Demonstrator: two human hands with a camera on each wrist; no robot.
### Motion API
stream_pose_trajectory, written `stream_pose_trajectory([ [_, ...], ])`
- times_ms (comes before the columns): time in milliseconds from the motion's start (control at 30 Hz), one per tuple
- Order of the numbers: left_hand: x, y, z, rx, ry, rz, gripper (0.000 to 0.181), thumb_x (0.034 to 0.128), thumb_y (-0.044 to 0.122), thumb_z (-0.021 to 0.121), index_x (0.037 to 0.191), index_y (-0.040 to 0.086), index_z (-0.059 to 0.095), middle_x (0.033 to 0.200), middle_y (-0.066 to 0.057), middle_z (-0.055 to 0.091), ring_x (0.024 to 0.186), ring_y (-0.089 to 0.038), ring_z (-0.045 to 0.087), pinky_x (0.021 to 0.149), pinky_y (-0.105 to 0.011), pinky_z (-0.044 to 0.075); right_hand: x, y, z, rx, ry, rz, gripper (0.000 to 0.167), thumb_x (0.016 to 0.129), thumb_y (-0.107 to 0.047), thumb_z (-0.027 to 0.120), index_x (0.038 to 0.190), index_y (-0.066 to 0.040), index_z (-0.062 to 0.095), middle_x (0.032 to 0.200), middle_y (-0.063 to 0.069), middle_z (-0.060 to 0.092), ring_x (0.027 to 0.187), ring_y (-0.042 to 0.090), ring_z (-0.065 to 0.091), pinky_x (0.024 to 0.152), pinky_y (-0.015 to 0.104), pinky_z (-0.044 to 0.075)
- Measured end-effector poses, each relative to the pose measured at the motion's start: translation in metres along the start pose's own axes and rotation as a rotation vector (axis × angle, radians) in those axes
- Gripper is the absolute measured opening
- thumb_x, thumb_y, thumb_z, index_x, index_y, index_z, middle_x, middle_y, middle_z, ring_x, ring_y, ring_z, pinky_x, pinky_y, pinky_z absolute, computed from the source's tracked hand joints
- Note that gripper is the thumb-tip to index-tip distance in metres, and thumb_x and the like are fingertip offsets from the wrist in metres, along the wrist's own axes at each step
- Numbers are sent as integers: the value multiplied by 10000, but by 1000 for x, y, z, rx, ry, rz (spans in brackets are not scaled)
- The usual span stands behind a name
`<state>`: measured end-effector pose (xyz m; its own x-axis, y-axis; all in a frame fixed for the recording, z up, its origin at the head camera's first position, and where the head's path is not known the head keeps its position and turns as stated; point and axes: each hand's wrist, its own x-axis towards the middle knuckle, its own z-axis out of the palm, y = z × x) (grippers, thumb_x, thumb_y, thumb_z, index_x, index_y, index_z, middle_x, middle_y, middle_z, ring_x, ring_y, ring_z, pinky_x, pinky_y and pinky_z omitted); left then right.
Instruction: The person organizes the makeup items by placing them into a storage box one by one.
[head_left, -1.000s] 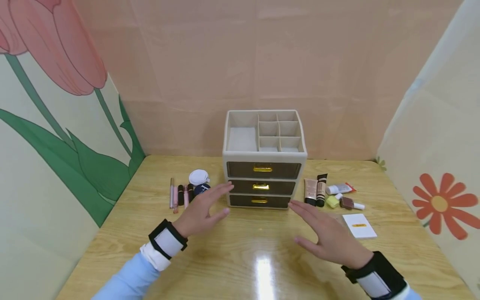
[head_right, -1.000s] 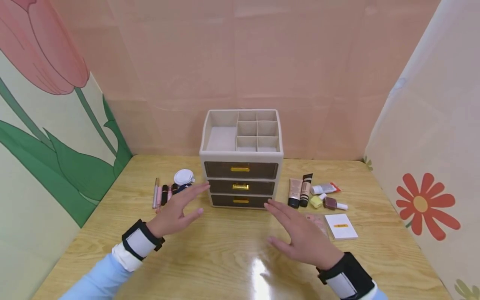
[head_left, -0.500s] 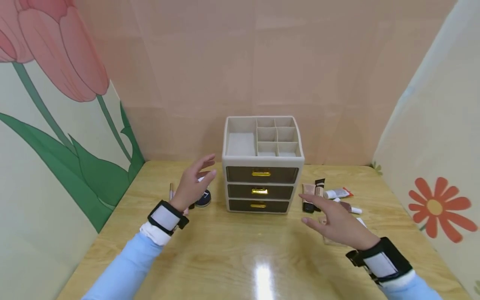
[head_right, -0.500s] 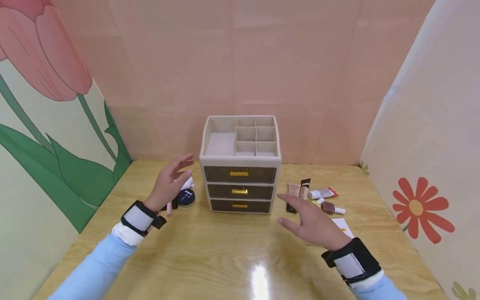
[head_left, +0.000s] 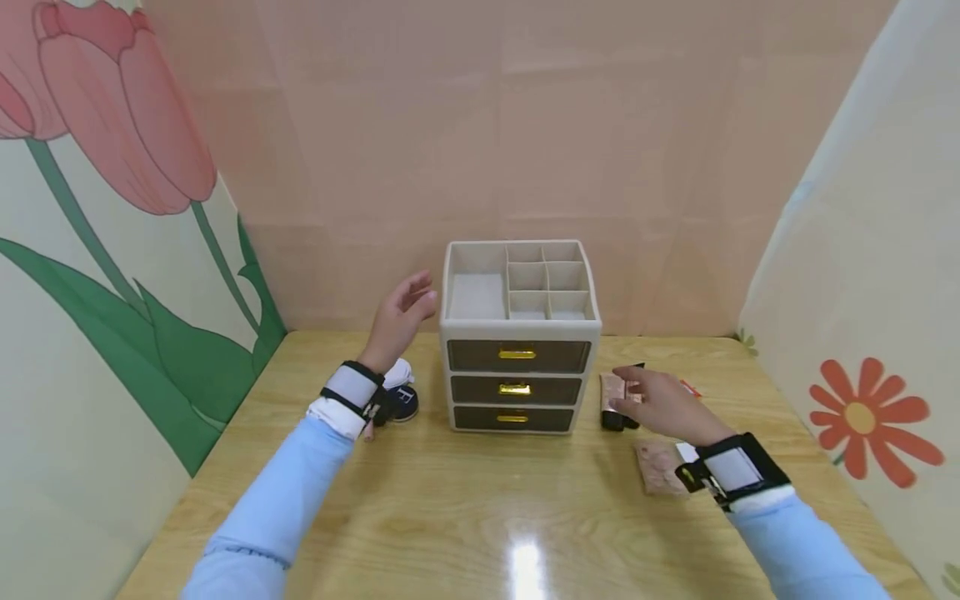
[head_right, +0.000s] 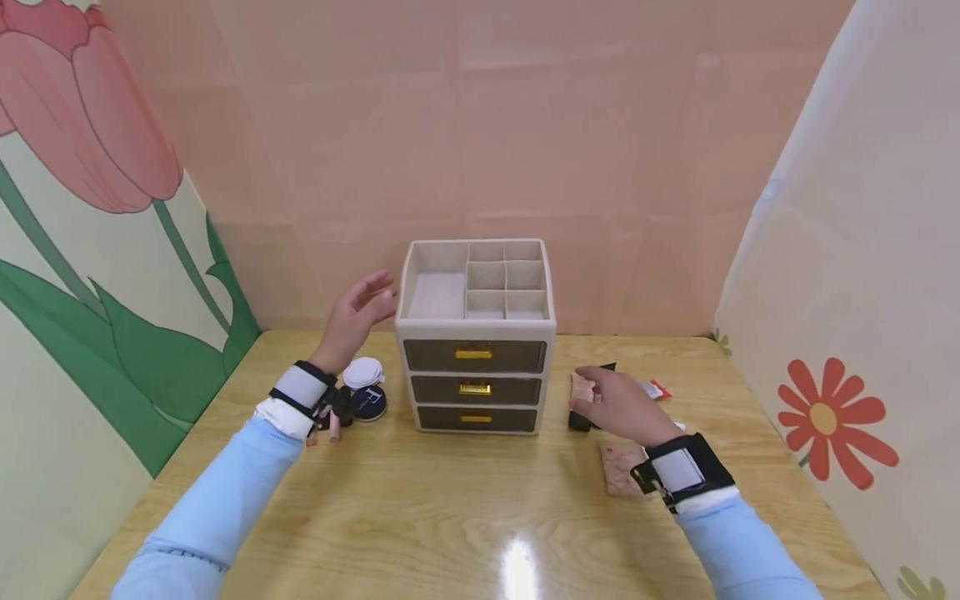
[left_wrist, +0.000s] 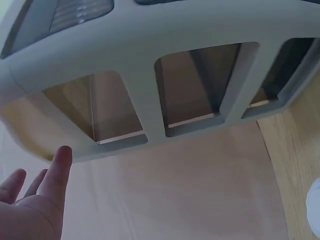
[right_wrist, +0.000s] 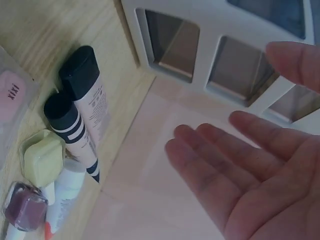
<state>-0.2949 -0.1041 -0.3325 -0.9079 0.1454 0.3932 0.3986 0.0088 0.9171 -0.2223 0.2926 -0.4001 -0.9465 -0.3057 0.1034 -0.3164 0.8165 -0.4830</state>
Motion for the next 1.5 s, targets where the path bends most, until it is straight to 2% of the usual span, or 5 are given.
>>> stream_pose_trajectory([
  [367,28,-14,5,-109,-9,-65,482,975,38,550,1428,-49,413,1422,-230,447,1276,-326,469,958,-365,490,37,23,4,50,-148,241,708,907,-400,638,1382,86,439,1315,333,495,1146,464,524,876,564,484],
  [733,39,-20,8,-115,-55,-36,500,965,48,554,1447,13,425,1407,-241,466,1229,-320,500,934,-365,498,57,30,17,29,-131,246,614,857,-263,682,1267,159,506,1218,339,563,1072,450,570,864,527,494],
  [1000,41,-21,9,-139,-72,-32,504,966,35,551,1451,10,416,1397,-243,475,1238,-344,489,941,-380,494,71,38,24,-22,-154,377,581,853,-217,652,1246,184,503,1238,359,534,1102,479,538,884,555,478],
  [1300,38,-22,12,-158,-77,-11,506,974,20,546,1461,20,408,1409,-238,467,1244,-338,485,927,-355,493,85,62,41,-129,-22,354,149,742,-152,622,685,-22,576,694,114,556,631,274,512,524,369,418],
  [1500,37,-24,12,-146,-85,12,512,972,33,552,1463,26,407,1410,-247,461,1247,-363,479,933,-370,497,89,61,48,-183,14,362,158,799,-122,604,701,0,625,762,170,620,679,316,566,581,444,486],
])
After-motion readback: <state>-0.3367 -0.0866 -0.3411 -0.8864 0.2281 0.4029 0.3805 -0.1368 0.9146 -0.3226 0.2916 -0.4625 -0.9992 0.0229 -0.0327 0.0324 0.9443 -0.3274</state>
